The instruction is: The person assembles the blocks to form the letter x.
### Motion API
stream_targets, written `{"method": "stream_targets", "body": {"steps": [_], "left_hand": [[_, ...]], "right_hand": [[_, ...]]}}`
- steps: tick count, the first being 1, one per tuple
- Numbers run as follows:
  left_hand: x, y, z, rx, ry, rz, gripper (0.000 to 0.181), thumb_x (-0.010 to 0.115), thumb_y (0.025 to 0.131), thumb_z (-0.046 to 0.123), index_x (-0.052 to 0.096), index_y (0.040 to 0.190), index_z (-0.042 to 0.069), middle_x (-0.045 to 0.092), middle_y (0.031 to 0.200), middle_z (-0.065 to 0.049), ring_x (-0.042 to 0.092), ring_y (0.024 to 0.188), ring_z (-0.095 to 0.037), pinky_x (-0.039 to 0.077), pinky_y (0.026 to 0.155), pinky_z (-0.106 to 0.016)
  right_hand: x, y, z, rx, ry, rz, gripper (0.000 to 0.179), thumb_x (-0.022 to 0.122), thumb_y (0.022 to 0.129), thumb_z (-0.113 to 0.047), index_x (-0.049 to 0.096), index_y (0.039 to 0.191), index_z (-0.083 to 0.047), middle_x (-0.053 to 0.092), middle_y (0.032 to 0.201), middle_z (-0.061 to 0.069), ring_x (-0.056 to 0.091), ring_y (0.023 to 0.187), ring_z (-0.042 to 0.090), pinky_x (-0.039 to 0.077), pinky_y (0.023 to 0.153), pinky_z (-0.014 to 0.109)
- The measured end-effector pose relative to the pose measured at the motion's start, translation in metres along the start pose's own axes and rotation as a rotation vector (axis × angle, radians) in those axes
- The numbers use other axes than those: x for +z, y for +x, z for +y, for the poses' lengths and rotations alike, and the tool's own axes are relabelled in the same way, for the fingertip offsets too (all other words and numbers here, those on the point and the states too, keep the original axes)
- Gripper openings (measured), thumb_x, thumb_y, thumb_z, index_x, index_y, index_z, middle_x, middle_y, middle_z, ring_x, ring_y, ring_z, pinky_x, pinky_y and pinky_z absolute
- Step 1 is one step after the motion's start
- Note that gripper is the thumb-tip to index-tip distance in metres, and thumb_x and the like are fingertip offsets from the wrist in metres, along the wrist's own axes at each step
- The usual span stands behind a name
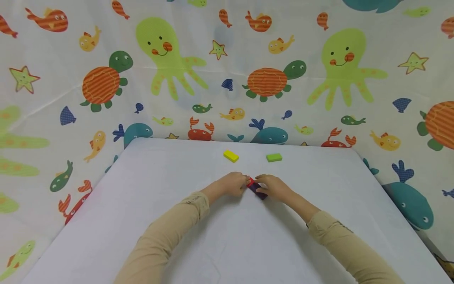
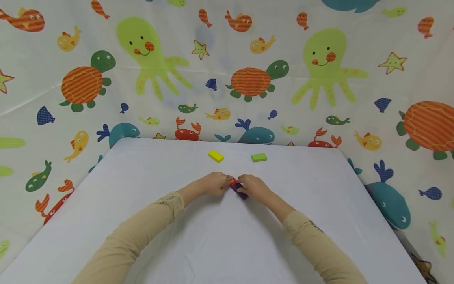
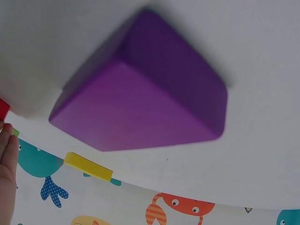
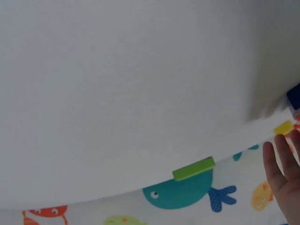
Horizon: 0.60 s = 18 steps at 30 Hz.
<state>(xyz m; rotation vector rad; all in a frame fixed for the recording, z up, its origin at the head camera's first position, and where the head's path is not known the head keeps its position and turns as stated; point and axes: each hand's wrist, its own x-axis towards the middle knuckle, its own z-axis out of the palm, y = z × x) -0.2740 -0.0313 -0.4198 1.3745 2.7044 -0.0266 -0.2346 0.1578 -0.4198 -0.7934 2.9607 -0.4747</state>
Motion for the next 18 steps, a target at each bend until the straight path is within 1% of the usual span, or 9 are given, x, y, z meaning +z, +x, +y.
{"method": "stream_targets", "body": {"steps": [3,6,11,15,18], "left_hand": [[0.0,0.0,0.0002,-0.007,0.011,-0.008,0.041,0.055,0.088,0.012,0.056,0.128,0.006,0.056,0.133,-0.01,0.06,0.113,-0.026,0.047,0.098,-0.032],[-0.0004,-0.0003,0.0002,-0.009,0.003,-0.009,0.041,0.055,0.088,0.012,0.055,0.129,0.006,0.056,0.134,-0.01,0.06,0.113,-0.026,0.047,0.098,-0.032],[-0.0008,0.0002,0.0,0.009,0.008,0.008,0.04,0.056,0.088,0.013,0.057,0.127,0.005,0.058,0.131,-0.01,0.061,0.11,-0.026,0.048,0.096,-0.032],[-0.0013,0.0003,0.0001,0.013,0.011,0.012,0.04,0.057,0.087,0.014,0.058,0.126,0.005,0.059,0.13,-0.01,0.062,0.108,-0.026,0.049,0.094,-0.031],[-0.0014,0.0003,0.0002,0.009,0.013,0.008,0.04,0.057,0.087,0.014,0.058,0.127,0.005,0.059,0.13,-0.01,0.062,0.107,-0.025,0.049,0.094,-0.031]], "right_hand": [[-0.0026,-0.0016,0.0053,-0.088,-0.105,-0.053,0.039,0.066,0.086,-0.01,0.06,0.123,0.001,0.06,0.128,0.017,0.057,0.118,0.032,0.048,0.096,0.043],[-0.0025,-0.0024,0.0092,-0.149,-0.195,-0.095,0.041,0.064,0.088,-0.009,0.057,0.127,0.0,0.058,0.131,0.015,0.056,0.119,0.032,0.049,0.095,0.042],[-0.0003,-0.0023,0.0114,-0.228,-0.347,-0.1,0.035,0.059,0.09,-0.006,0.06,0.125,0.0,0.06,0.13,0.012,0.055,0.12,0.033,0.049,0.095,0.044],[-0.0008,-0.0031,0.0105,-0.265,-0.45,-0.1,0.037,0.059,0.089,-0.001,0.059,0.125,-0.001,0.058,0.132,0.01,0.052,0.125,0.033,0.047,0.096,0.05],[-0.0017,-0.0039,0.01,-0.264,-0.45,-0.114,0.039,0.057,0.088,0.002,0.058,0.127,-0.001,0.055,0.136,0.01,0.049,0.127,0.033,0.045,0.098,0.052]]}}
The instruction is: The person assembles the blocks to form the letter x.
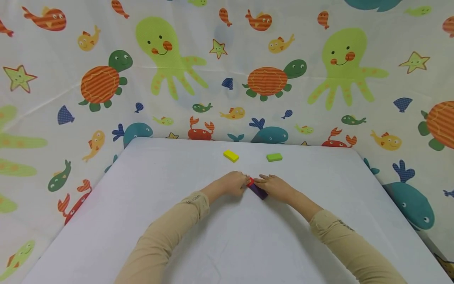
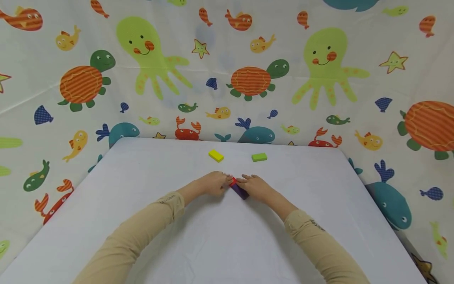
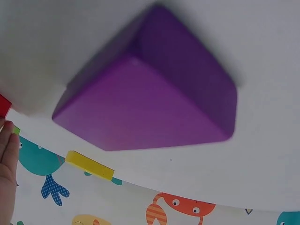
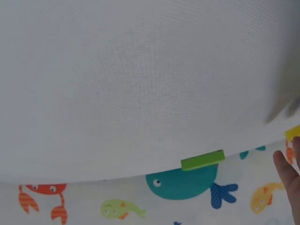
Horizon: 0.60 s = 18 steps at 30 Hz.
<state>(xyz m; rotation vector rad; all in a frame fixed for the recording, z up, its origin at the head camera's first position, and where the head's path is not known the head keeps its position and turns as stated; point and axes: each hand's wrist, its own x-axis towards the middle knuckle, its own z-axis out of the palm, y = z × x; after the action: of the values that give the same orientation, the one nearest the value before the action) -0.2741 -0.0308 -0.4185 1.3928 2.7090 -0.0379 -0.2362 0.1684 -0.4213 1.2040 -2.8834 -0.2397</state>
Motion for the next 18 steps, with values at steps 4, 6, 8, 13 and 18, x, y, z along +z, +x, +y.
{"method": "stream_targets", "body": {"steps": [4,6,8,13,18], "left_hand": [[0.0,0.0,-0.001,-0.001,-0.006,0.001,0.04,0.056,0.087,0.013,0.058,0.126,0.004,0.06,0.13,-0.01,0.061,0.11,-0.025,0.049,0.096,-0.031],[-0.001,0.001,-0.002,-0.004,-0.043,-0.006,0.04,0.055,0.087,0.012,0.058,0.126,0.003,0.059,0.13,-0.011,0.06,0.113,-0.027,0.047,0.099,-0.033],[-0.001,0.002,-0.004,-0.02,-0.095,-0.016,0.04,0.055,0.088,0.01,0.058,0.127,0.004,0.059,0.13,-0.011,0.058,0.116,-0.027,0.045,0.102,-0.034],[0.0,-0.004,-0.011,-0.085,-0.19,0.006,0.04,0.052,0.092,0.008,0.053,0.132,0.004,0.052,0.139,-0.008,0.058,0.116,-0.025,0.043,0.104,-0.036],[0.0,-0.035,-0.015,-0.17,-0.21,0.123,0.042,0.053,0.093,0.007,0.051,0.134,0.003,0.047,0.143,-0.012,0.055,0.122,-0.026,0.045,0.102,-0.039]], "right_hand": [[-0.002,0.0,0.001,-0.02,0.028,-0.014,0.04,0.055,0.088,0.005,0.057,0.128,0.001,0.054,0.136,0.012,0.049,0.127,0.033,0.043,0.1,0.051],[-0.003,0.001,0.001,-0.03,0.049,-0.017,0.04,0.054,0.087,0.006,0.057,0.126,0.002,0.056,0.134,0.014,0.05,0.127,0.033,0.043,0.101,0.051],[-0.003,0.002,0.002,-0.032,0.066,-0.027,0.04,0.054,0.087,0.007,0.058,0.126,0.002,0.056,0.134,0.015,0.049,0.127,0.033,0.041,0.103,0.051],[-0.002,0.005,0.002,-0.032,0.052,-0.018,0.038,0.054,0.087,0.008,0.06,0.124,0.001,0.057,0.132,0.014,0.05,0.127,0.031,0.041,0.103,0.049],[-0.001,0.006,0.003,-0.035,0.049,-0.017,0.038,0.054,0.087,0.008,0.06,0.124,0.001,0.058,0.131,0.014,0.051,0.126,0.031,0.042,0.103,0.048]]}}
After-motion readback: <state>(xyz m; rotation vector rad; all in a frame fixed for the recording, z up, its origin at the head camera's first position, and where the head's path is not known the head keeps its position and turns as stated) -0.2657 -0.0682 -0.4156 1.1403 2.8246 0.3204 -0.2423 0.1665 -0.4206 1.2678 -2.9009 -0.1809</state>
